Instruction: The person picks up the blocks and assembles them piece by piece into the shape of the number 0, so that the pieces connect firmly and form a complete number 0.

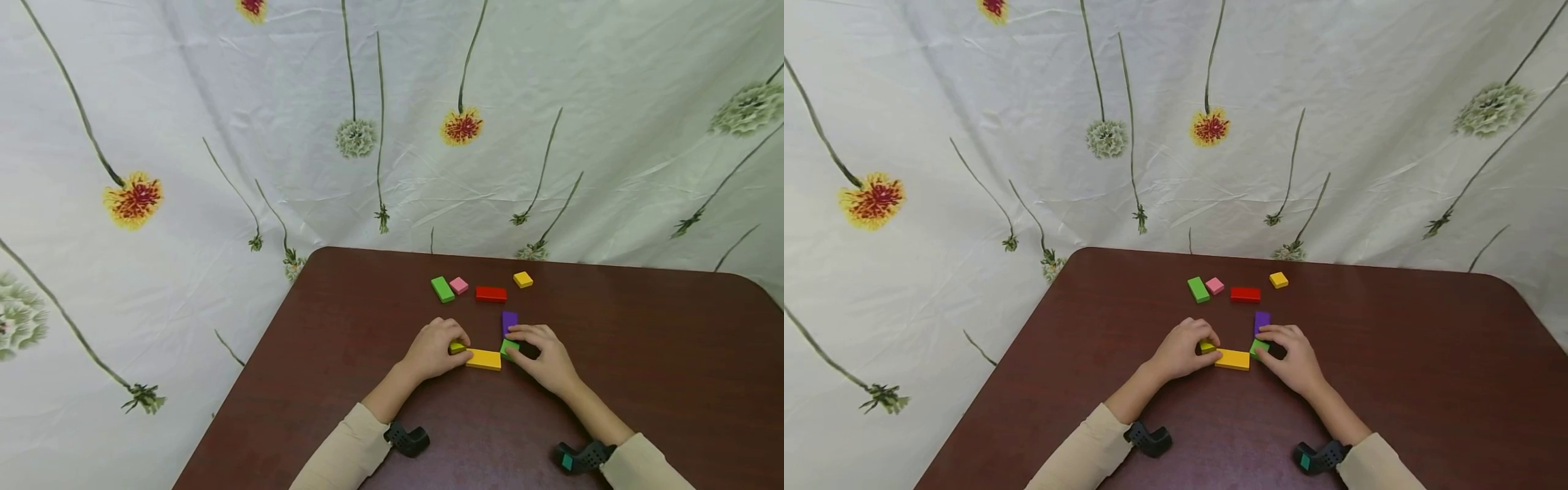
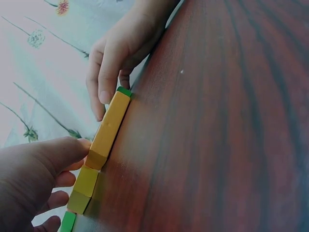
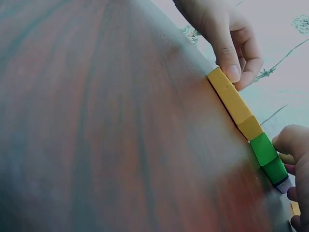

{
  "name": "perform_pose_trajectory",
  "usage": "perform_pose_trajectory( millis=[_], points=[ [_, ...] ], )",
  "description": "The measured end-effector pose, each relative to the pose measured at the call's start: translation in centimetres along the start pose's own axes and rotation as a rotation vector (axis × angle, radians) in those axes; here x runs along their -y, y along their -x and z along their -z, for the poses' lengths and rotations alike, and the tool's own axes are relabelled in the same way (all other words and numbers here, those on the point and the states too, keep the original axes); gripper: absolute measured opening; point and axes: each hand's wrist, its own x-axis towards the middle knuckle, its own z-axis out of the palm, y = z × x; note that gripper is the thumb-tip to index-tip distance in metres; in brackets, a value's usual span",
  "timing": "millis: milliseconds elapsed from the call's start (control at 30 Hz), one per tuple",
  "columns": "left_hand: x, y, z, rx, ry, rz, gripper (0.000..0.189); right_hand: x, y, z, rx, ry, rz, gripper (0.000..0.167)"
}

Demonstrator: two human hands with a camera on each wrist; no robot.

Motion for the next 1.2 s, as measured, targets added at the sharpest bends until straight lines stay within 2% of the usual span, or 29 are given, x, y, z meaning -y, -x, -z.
perform_pose_trajectory(
  millis=[133, 300, 467, 600, 767, 900, 1200],
  points=[
    [-0.2, -0.1, 0.3, 0.023, -0.042, -0.008, 0.018, 0.1, 0.0, 0.0, 0.0, -0.001, -0.005, 0.023],
    [0.2, -0.9, 1.0, 0.003, -0.006, 0.015, 0.02, 0.0, 0.0, 0.1, -0.003, -0.001, -0.01, 0.023],
    [1.8, -2.5, 2.1, -0.08, 0.052, 0.072, 0.018, -0.2, 0.0, 0.0, -0.005, -0.002, -0.005, 0.023],
    [3.6, -3.8, 2.8, -0.118, 0.059, 0.141, 0.02, -0.2, 0.0, -0.1, -0.007, -0.007, -0.009, 0.024],
    [5.8, -5.0, 2.4, -0.137, 0.035, 0.239, 0.031, -0.2, 0.1, -0.1, -0.004, -0.006, -0.015, 0.023],
    [7.1, -5.8, 1.7, -0.155, 0.05, 0.282, 0.045, -0.2, 0.2, 0.0, -0.01, -0.002, -0.019, 0.023],
    [8.0, -6.4, 1.0, -0.118, 0.076, 0.343, 0.055, -0.2, 0.1, -0.1, 0.002, 0.003, -0.025, 0.023]
  ],
)
